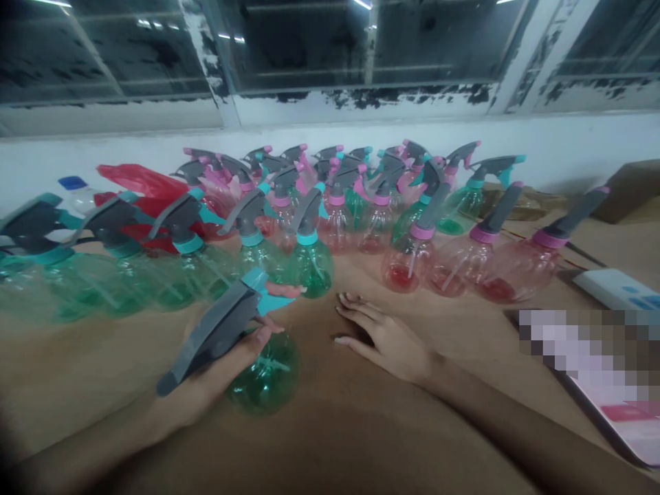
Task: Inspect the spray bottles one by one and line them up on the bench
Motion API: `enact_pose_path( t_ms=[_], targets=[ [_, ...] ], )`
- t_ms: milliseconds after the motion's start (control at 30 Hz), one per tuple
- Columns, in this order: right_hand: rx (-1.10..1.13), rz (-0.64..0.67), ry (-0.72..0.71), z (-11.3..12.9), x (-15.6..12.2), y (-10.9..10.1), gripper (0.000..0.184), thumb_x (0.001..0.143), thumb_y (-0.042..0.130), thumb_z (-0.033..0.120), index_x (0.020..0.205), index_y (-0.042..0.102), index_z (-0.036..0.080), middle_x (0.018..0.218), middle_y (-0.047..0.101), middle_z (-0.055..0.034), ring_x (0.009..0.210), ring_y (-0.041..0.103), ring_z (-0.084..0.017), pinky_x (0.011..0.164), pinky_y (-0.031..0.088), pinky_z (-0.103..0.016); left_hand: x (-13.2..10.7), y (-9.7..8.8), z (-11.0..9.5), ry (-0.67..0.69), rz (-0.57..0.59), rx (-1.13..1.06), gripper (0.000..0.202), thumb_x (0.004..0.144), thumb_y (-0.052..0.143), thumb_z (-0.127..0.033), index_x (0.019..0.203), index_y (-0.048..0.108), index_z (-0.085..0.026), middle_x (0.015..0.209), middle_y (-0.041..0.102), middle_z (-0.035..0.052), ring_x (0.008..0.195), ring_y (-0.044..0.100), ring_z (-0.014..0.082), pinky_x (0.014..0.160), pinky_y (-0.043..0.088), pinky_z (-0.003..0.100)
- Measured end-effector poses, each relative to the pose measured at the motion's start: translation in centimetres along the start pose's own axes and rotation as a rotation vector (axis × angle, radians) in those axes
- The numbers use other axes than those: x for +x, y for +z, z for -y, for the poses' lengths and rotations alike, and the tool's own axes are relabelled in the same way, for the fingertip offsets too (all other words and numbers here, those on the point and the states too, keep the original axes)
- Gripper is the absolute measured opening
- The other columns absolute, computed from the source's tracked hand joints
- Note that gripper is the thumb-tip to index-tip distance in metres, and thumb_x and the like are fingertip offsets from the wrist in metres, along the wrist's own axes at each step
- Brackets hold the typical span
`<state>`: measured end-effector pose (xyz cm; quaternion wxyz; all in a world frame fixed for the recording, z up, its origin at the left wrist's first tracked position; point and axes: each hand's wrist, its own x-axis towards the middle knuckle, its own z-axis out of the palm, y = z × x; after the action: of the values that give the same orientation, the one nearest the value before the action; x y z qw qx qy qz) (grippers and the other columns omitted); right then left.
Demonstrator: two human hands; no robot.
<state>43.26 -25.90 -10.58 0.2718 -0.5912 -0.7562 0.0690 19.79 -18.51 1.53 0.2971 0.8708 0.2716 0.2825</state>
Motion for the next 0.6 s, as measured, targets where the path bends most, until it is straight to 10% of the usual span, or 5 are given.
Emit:
enact_pose_path(
  t_ms=[600],
  targets=[
    [-0.009, 0.016, 0.007, 0.0, 0.0, -0.1, 0.053, 0.089, 0.049, 0.046, 0.137, 0.041, 0.026, 0.141, 0.045, -0.0045, 0.131, 0.038, -0.024, 0.107, 0.037, -0.047, -0.1, 0.0, -0.3, -0.057, 0.002, -0.082, 0.011, 0.077, 0.050, -0.024, 0.077, 0.061, -0.026, 0.071, 0.067, -0.0015, 0.058, 0.062, 0.0161, 0.063, 0.054, 0.030]
  ],
)
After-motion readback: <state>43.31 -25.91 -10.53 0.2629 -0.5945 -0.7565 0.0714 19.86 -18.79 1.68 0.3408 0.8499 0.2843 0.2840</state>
